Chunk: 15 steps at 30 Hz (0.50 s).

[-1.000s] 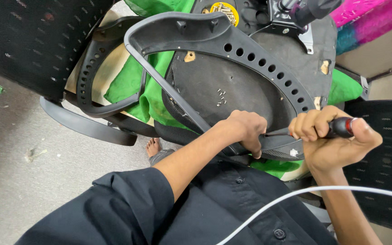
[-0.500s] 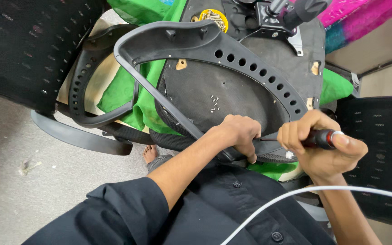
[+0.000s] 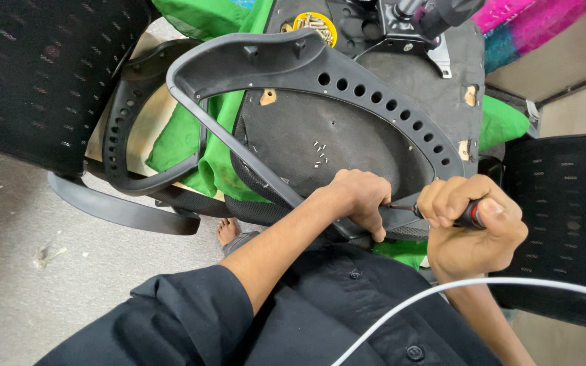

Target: The person uses a screwdriver to fasten screws into a black plastic chair base frame. They align the frame, insert screws into pre-drilled holes, and tighten them to secure the components together.

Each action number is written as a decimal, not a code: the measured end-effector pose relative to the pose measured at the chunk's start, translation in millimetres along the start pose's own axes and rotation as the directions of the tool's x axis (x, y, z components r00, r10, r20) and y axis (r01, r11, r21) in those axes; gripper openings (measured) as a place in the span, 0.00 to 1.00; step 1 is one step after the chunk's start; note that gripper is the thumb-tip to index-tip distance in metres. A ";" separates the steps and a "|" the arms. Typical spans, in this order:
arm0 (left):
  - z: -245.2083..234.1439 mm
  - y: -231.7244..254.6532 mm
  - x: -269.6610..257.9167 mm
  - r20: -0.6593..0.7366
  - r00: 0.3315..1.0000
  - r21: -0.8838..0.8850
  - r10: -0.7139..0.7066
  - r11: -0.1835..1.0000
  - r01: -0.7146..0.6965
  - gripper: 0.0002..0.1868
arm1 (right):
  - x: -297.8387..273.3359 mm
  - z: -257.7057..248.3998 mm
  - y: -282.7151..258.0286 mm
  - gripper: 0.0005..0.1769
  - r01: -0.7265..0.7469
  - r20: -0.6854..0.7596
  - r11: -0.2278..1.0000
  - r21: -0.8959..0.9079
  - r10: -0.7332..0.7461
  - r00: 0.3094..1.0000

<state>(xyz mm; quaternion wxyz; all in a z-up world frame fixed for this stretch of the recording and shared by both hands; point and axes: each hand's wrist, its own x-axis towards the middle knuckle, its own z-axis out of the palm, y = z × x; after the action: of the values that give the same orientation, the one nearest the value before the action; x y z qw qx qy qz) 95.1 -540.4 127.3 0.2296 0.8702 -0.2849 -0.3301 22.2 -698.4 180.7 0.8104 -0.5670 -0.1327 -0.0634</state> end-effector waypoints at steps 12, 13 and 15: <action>-1.6 1.9 -1.4 -0.013 1.000 -0.036 0.000 0.999 -0.001 0.28 | -2.9 2.2 0.1 0.19 -0.012 0.007 1.000 -0.002 0.012 1.000; -2.0 2.1 -1.8 0.008 1.000 -0.027 -0.010 1.000 0.010 0.27 | -2.9 2.9 0.9 0.19 0.003 -0.005 1.000 -0.021 -0.003 1.000; -2.4 1.9 -2.4 0.050 0.998 -0.007 -0.030 1.000 0.031 0.26 | -3.7 3.9 2.2 0.21 0.053 0.022 0.995 -0.079 -0.052 0.998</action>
<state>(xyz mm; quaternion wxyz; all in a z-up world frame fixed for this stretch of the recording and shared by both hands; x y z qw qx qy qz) 94.6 -539.7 131.1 0.2208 0.8649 -0.2759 -0.3563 18.7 -694.2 178.9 0.7838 -0.5959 -0.1531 -0.0843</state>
